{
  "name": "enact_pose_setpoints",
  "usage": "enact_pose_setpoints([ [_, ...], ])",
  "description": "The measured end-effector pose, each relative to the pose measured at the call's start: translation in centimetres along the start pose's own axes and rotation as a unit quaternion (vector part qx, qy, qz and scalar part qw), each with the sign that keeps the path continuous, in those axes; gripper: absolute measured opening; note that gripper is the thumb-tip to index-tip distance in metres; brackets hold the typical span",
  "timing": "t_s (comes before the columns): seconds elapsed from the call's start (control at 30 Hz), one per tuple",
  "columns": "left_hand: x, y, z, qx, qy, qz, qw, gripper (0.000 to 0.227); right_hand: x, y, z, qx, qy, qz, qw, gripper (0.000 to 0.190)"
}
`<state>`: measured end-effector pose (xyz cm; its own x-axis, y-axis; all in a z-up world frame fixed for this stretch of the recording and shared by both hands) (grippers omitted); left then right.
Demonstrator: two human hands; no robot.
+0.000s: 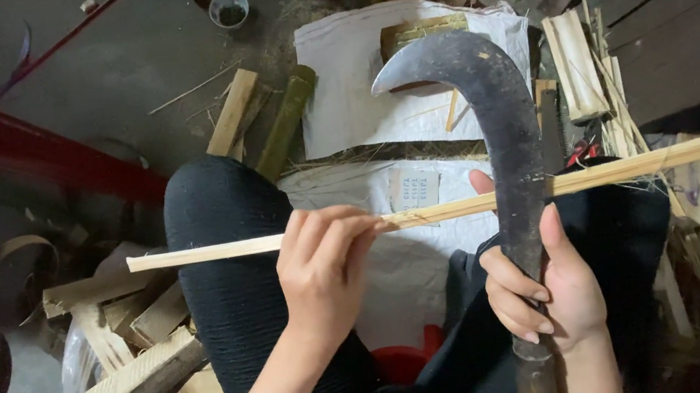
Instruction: Shaving a bamboo strip with a curved knife to smooth and thin it for instrument repair or construction.
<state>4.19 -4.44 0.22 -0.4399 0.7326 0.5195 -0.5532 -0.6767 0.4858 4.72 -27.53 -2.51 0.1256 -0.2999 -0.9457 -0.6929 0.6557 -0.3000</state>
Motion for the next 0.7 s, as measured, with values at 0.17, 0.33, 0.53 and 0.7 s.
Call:
enact_pose_setpoints([
  [0.17,2.4,-2.7,0.9,0.039,0.033,0.043,0.998,0.015,0.3,0.5,0.3,-0.014,0.005,0.015,1.0,0.07],
  [0.33,5.6,-3.2,1.9,0.119,-0.003,0.145,0.982,0.014,0.3,0.4,0.5,-0.012,0.021,0.007,1.0,0.07],
  [0.53,13.0,-9.3,-2.7,0.102,0.164,0.205,0.96,0.032,0.7,-0.2,0.3,-0.017,0.025,0.014,0.999,0.072],
  [0.7,15.6,-10.0,-4.7,0.186,0.186,0.158,0.952,0.01,0.0,0.8,1.1,-0.039,0.038,0.01,0.998,0.076],
])
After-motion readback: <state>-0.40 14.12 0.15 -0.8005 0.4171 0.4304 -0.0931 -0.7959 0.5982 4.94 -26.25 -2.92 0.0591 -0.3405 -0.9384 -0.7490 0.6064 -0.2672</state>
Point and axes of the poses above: each hand's wrist, its own z-axis towards the middle knuckle, its own x-axis out of the back of the hand, y = z × x, the point moved 1 cm from there along z, towards the middle knuckle, and after that the axes turned 6 degrees about -x, right-handed, at the moved point
